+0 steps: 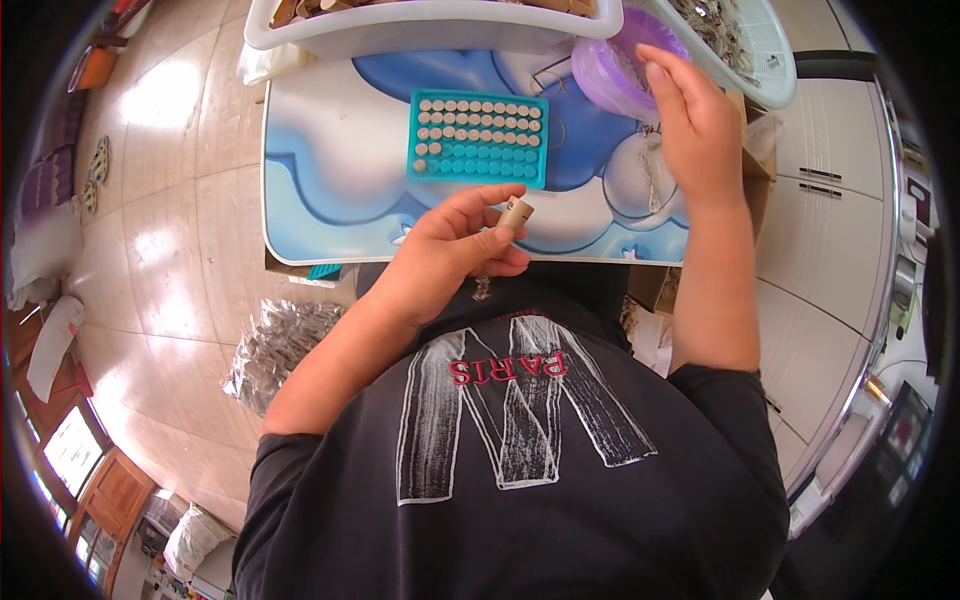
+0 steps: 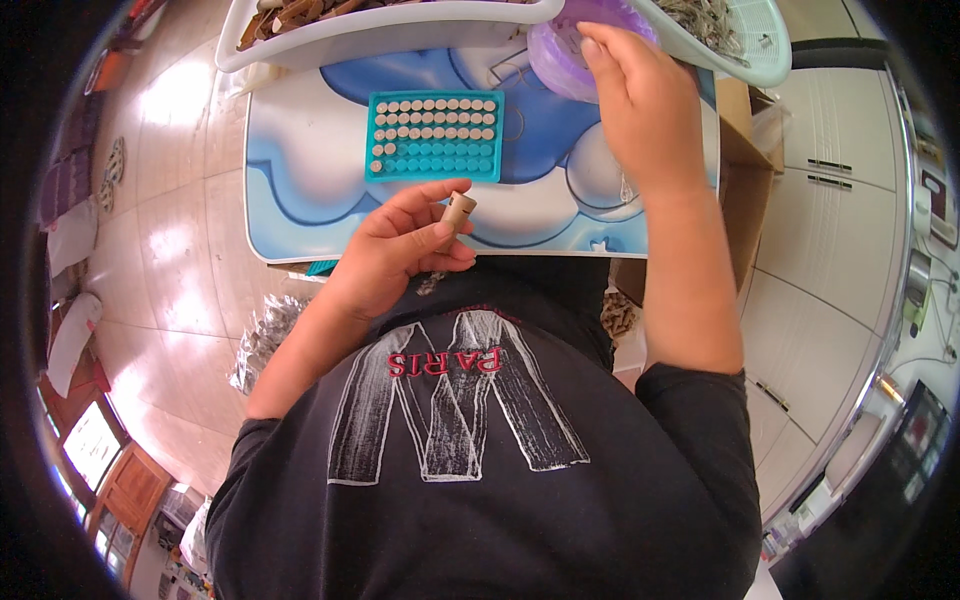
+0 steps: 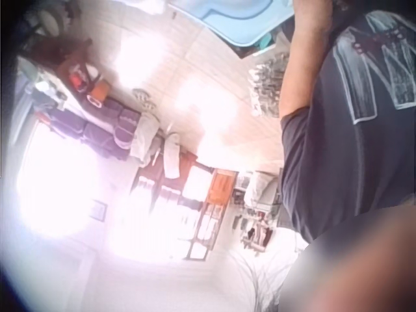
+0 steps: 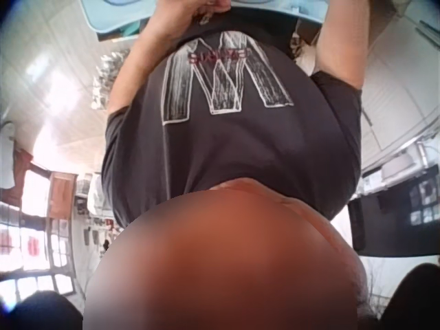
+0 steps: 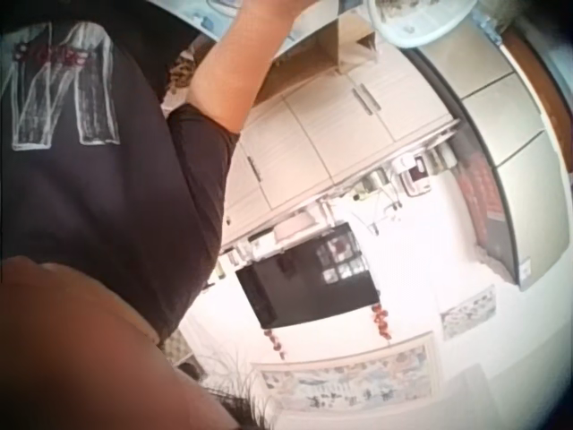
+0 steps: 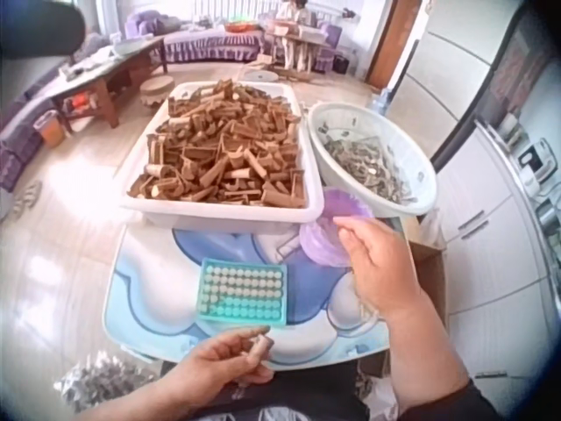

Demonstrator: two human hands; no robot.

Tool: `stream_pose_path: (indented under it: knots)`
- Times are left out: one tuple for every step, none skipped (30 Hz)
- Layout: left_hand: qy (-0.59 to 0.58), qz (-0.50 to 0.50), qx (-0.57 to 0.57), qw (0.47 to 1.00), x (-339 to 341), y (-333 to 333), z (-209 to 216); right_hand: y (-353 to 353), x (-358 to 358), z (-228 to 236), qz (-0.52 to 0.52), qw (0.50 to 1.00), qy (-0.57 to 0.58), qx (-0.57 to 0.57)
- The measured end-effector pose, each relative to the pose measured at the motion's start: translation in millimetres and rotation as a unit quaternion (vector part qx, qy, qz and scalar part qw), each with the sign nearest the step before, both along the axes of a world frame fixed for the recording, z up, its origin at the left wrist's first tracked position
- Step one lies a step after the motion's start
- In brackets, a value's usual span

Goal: The recorder is assembling small keychain components by hand, attaching metal clips and rings to small brown tags.

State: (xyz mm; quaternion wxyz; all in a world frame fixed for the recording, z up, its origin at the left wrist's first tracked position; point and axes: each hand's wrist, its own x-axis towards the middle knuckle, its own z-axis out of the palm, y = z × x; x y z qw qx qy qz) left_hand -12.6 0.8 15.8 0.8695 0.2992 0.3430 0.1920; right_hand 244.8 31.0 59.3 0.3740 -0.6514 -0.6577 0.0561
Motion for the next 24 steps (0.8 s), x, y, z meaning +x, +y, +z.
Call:
stream_pose_path:
  knots:
    - [0.003, 0.003, -0.002, 1.0, 0.4, -0.4, 0.7, 10.3, 5.2, 2.3, 0.009, 0.997, -0.025, -0.072]
    - [0.006, 0.004, -0.004, 1.0, 1.6, -0.2, 2.0, 23.0, 14.2, 1.6, 0.009, 0.997, -0.025, -0.071]
    - [0.009, 0.006, -0.004, 1.0, 2.5, 0.9, 2.3, 38.8, 23.3, -2.2, 0.017, 0.983, -0.082, -0.163]
    - [0.006, 0.007, -0.003, 1.0, 3.2, 1.8, 1.8, 49.9, 28.2, -3.9, 0.026, 0.957, -0.138, -0.253]
    - [0.004, 0.011, -0.001, 1.0, 2.0, 1.1, -0.2, 56.7, 23.5, -2.2, 0.031, 0.957, -0.136, -0.252]
    - [0.006, 0.015, -0.001, 1.0, 1.1, 0.4, -2.0, 63.4, 16.5, 0.6, 0.024, 0.938, -0.168, -0.301]
    - [0.006, 0.023, -0.002, 1.0, 0.4, -0.1, -3.8, 69.4, 12.0, 0.3, 0.016, 0.916, -0.2, -0.348]
    - [0.005, 0.027, -0.003, 1.0, 0.5, -0.2, -3.0, 79.8, 22.5, -9.7, 0.011, 0.888, -0.271, -0.372]
    - [0.005, 0.025, -0.002, 1.0, 0.7, 0.1, -2.3, 83.7, 25.0, -19.8, 0.01, 0.888, -0.271, -0.371]
    - [0.006, 0.029, -0.002, 1.0, 0.9, 0.4, -1.4, 85.1, 26.9, -29.5, -0.05, 0.909, -0.229, -0.345]
    - [0.009, 0.038, -0.004, 0.999, -0.1, 0.2, -1.1, 87.2, 20.9, -31.5, -0.103, 0.925, -0.185, -0.317]
    - [0.01, 0.041, -0.003, 0.999, -0.9, 0.5, -0.8, 85.9, 17.7, -30.0, -0.099, 0.925, -0.185, -0.316]
    - [0.008, 0.052, -0.023, 0.998, -1.5, 1.1, -0.5, 80.9, 14.6, -26.5, -0.071, 0.927, -0.221, -0.296]
    - [0.004, 0.063, -0.042, 0.997, -2.3, 1.3, -0.2, 77.5, 10.2, -21.6, -0.043, 0.926, -0.257, -0.275]
    - [0.004, 0.065, -0.042, 0.997, -3.2, 1.7, -1.3, 75.4, 15.3, -19.6, -0.04, 0.926, -0.257, -0.274]
    - [0.002, 0.074, -0.047, 0.996, -4.1, 2.2, -3.2, 72.3, 26.8, -17.6, 0.001, 0.935, -0.244, -0.257]
    - [0.0, 0.08, -0.053, 0.995, -4.2, 2.1, -4.5, 68.4, 28.9, -12.0, 0.04, 0.942, -0.231, -0.241]
    - [-0.001, 0.08, -0.054, 0.995, -3.9, 2.0, -4.0, 65.9, 29.3, -6.1, 0.04, 0.942, -0.232, -0.241]
    - [0.001, 0.086, -0.06, 0.994, -3.4, 1.9, -2.7, 62.9, 29.9, 3.2, 0.007, 0.951, -0.159, -0.266]
    - [0.002, 0.092, -0.066, 0.994, -2.7, 2.2, -1.8, 59.0, 28.2, 10.4, -0.026, 0.953, -0.086, -0.288]
    - [0.001, 0.091, -0.066, 0.994, -2.3, 2.4, -1.3, 54.2, 26.4, 12.5, -0.026, 0.953, -0.087, -0.288]
    - [-0.009, 0.092, -0.076, 0.993, -1.8, 2.4, -0.9, 49.8, 24.5, 14.2, -0.059, 0.96, -0.056, -0.268]
    - [-0.021, 0.092, -0.085, 0.992, -1.1, 2.3, -0.7, 46.7, 24.2, 15.5, -0.094, 0.964, -0.025, -0.247]
    - [-0.022, 0.091, -0.085, 0.992, -0.3, 2.2, -0.8, 44.6, 26.3, 14.8, -0.095, 0.964, -0.026, -0.247]
